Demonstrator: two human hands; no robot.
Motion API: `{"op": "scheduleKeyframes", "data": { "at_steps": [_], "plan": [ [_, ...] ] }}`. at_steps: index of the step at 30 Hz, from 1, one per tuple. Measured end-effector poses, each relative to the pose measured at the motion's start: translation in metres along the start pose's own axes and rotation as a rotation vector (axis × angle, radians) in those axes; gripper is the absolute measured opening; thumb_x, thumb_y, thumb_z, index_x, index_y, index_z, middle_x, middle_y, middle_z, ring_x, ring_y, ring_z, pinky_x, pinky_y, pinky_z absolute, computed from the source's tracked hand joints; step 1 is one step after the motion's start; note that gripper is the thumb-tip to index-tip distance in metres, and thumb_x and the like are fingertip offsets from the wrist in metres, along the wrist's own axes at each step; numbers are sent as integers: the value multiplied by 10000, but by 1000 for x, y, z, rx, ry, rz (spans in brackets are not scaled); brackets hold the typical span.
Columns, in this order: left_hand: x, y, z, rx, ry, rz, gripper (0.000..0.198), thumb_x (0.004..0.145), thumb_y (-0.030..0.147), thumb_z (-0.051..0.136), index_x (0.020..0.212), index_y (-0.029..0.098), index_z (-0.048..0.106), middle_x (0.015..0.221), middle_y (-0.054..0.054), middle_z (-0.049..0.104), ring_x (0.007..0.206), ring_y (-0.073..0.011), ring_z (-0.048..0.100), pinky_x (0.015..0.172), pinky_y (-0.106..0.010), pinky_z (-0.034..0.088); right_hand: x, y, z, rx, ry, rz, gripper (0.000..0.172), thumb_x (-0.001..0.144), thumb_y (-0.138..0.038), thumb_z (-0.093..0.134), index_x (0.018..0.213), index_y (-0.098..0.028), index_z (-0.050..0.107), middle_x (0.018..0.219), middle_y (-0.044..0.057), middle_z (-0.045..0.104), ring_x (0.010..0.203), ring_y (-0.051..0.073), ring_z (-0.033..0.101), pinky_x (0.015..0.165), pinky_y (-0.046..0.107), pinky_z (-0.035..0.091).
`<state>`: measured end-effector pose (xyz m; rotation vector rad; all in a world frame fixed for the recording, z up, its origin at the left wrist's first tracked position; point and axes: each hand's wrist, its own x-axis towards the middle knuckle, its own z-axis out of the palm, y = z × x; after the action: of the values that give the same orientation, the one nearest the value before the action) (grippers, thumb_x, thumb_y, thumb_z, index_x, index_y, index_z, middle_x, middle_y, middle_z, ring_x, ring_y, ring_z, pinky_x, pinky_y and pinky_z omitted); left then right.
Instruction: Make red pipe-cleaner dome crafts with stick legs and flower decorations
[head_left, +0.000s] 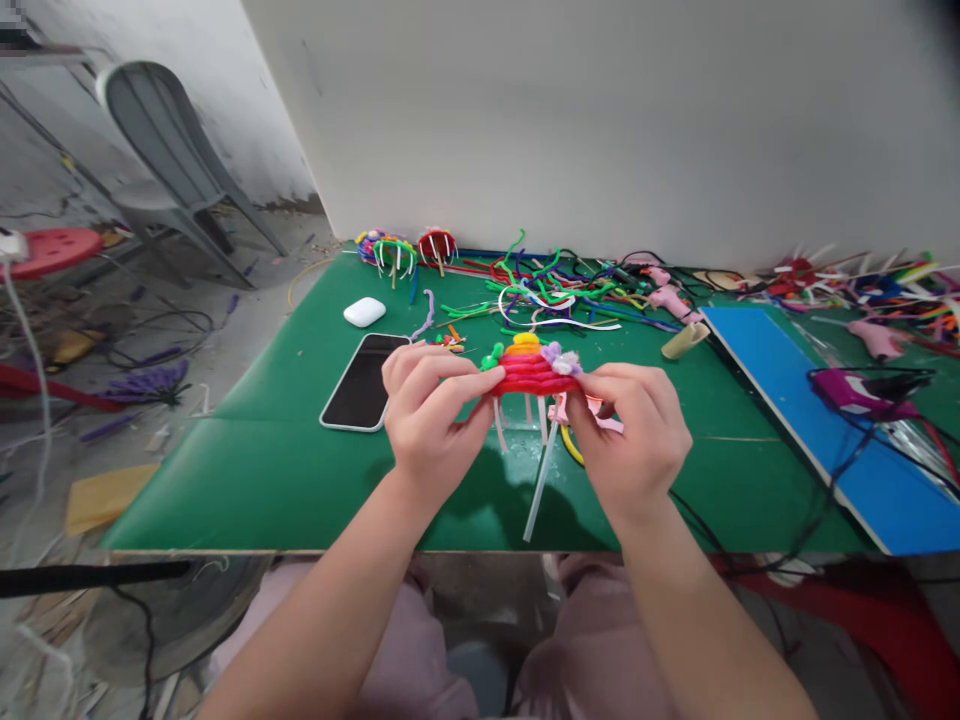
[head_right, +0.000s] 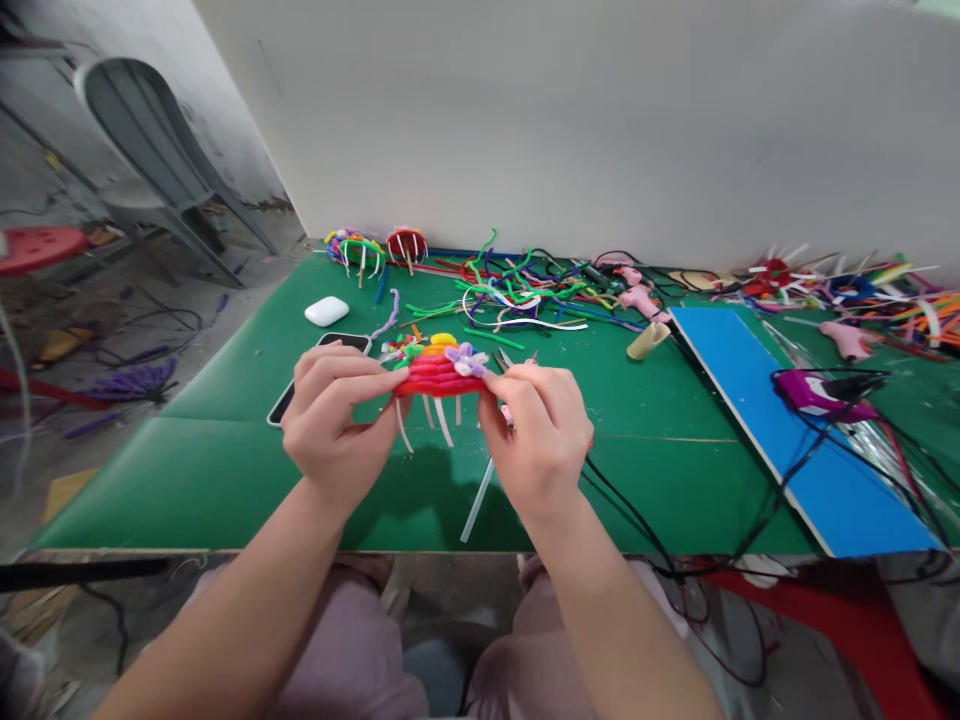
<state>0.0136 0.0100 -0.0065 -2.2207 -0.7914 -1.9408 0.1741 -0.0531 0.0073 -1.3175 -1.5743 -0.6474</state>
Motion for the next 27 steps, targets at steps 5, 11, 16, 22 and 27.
{"op": "scheduleKeyframes", "data": {
  "at_steps": [5, 11, 16, 22, 27],
  "plan": [
    [1, 0, 0, 1, -12, -8, 224, 676, 84, 679, 838, 232, 637, 731, 9, 624, 756, -155, 557, 750, -356, 455, 1, 0, -1, -7, 8, -9, 138, 753, -124, 651, 848, -216, 611, 790, 33, 660, 712, 160, 605, 605, 274, 494],
    [1, -1, 2, -20, -46, -63, 150, 694, 114, 677, 801, 209, 631, 715, 12, 614, 711, -132, 552, 715, -324, 448, 0, 0, -3, 37, -71, 43, 80, 782, -178, 641, 857, -206, 632, 791, 31, 672, 712, 152, 593, 655, 277, 495],
    [0, -2, 2, -14, -118, -123, 101, 710, 133, 666, 771, 199, 621, 720, 6, 620, 720, -133, 558, 709, -316, 444, 0, 2, -2, 60, -120, 72, 53, 798, -198, 621, 846, -195, 644, 794, 38, 680, 724, 156, 594, 667, 278, 492],
    [-1, -2, 3, 21, -157, -150, 104, 706, 118, 653, 769, 196, 627, 722, 7, 625, 729, -141, 556, 717, -317, 438, 2, 3, 0, -21, -149, 12, 51, 795, -162, 605, 817, -192, 639, 772, 34, 686, 702, 155, 586, 661, 270, 484],
    [3, -3, 0, 18, -325, -167, 139, 737, 147, 645, 860, 210, 651, 796, -3, 667, 788, -160, 567, 766, -341, 437, 2, 8, 2, -108, -85, -39, 83, 782, -130, 598, 817, -197, 634, 774, 37, 682, 741, 166, 590, 704, 289, 481]
  ]
}}
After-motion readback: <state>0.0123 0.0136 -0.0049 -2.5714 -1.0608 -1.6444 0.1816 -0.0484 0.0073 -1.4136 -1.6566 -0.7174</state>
